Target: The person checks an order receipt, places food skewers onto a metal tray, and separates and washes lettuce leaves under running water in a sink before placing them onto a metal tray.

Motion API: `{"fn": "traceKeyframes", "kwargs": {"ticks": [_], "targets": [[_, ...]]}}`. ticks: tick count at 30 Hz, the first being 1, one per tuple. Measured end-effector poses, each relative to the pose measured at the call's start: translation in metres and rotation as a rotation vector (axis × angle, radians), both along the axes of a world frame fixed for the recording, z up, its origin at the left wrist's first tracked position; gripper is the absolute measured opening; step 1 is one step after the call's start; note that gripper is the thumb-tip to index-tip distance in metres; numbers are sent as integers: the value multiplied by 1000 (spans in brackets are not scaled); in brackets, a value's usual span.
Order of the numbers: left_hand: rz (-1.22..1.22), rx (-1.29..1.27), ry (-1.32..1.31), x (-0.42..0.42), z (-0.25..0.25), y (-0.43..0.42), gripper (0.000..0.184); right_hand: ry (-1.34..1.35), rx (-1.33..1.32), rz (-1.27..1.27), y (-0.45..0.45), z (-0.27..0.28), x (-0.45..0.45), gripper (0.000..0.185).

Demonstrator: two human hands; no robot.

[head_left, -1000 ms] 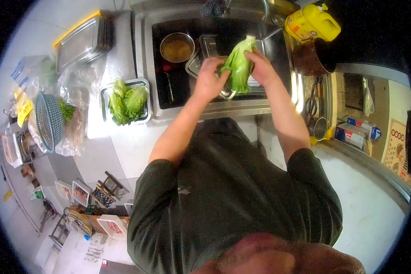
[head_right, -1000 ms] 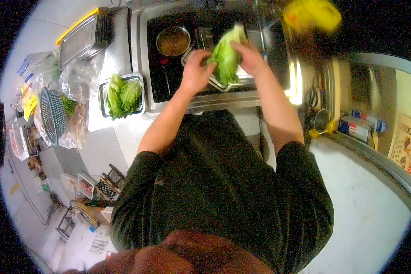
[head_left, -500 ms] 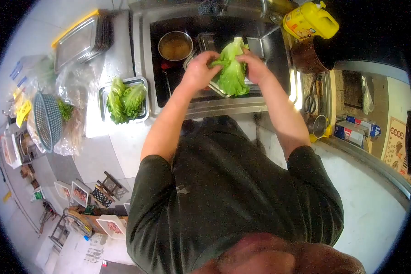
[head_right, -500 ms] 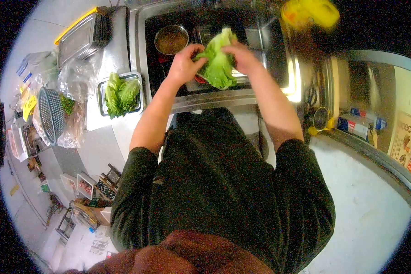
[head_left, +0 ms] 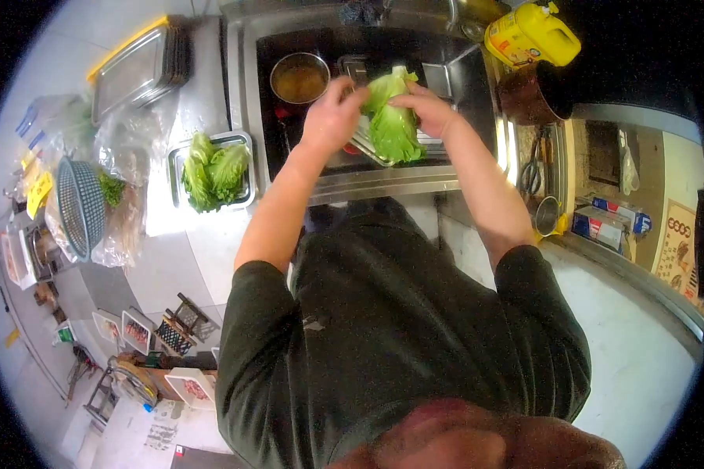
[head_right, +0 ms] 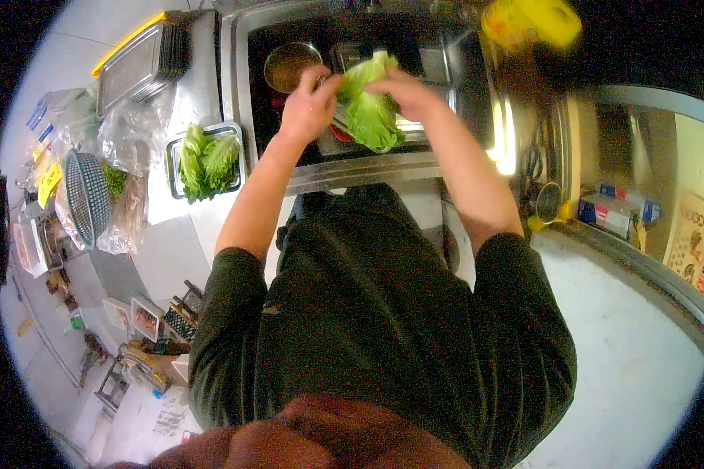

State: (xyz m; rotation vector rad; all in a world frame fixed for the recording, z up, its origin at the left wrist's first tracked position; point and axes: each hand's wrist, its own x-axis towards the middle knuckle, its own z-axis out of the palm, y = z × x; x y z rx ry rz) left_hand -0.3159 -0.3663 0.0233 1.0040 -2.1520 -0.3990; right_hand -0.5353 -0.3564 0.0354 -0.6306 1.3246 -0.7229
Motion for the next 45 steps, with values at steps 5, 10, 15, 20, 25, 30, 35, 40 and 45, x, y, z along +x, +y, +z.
{"fn": "traceKeyframes", "kwargs": {"ticks": [5,10,15,20,25,30,35,40,45], "targets": [[-263,-161,-182,13,-19,0,30,58,-35,86,-4,10,7,51],[-27,-112,-321,7,-19,-3,22,178,-145,211,-9,-7,8,50],[158,50,-418,-18,-17,0,31,470,-194,418,-11,7,24,89],[69,346,-310,-23,-9,-17,29,709,-202,553,-8,26,33,95],[19,471,-399,-23,-4,-30,22,762,-225,572,-2,14,30,79],[11,513,-335,-30,-16,-35,22,655,-313,516,3,4,21,79],[-48,579,-99,-26,-23,-29,26,301,-248,452,10,22,13,82],[-72,611,54,-24,-19,-15,26,-25,-25,317,9,11,-9,79],[-109,646,-272,-24,-14,-17,24,633,-395,726,4,-5,-6,78]]}}
